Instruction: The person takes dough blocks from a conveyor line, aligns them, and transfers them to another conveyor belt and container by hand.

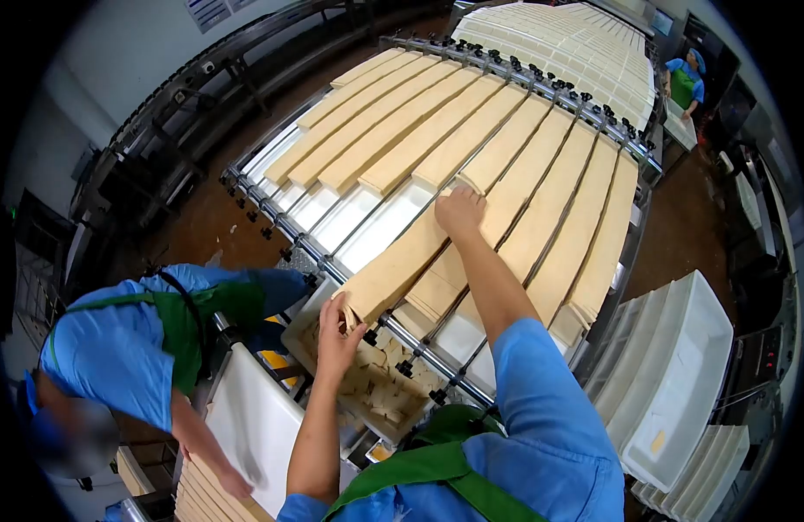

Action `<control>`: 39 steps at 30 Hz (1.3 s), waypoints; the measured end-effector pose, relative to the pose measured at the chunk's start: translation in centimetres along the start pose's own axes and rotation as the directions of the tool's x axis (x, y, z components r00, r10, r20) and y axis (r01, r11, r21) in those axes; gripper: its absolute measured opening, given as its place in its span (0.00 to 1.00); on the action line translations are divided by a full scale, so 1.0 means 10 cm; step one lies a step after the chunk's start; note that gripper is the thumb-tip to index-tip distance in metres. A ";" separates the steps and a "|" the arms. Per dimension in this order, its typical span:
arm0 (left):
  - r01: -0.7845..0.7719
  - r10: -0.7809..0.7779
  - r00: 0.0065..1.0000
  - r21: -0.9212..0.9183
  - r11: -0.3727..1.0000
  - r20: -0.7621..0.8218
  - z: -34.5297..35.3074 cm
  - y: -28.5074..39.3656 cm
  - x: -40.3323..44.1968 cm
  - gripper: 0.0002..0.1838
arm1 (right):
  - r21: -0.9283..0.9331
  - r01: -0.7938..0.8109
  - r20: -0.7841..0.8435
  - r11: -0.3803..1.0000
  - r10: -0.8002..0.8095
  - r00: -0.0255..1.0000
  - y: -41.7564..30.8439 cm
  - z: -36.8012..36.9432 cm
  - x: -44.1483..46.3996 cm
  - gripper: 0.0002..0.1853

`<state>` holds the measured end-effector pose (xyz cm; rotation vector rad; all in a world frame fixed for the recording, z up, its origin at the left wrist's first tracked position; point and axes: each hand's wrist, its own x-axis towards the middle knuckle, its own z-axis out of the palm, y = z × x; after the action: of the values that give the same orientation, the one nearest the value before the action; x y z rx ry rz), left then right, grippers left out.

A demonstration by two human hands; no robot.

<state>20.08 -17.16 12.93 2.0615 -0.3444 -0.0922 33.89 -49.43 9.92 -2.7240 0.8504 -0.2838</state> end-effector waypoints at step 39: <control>0.180 -0.153 0.778 -0.018 0.984 -0.610 -0.09 -0.58 -1.20 0.22 | -0.030 0.773 0.039 0.634 -0.772 0.634 -0.71 0.09 -1.78 0.15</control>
<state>10.02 -10.37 7.40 2.0316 0.2455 0.4768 23.45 -33.32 9.46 -2.9592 -0.4109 -0.3923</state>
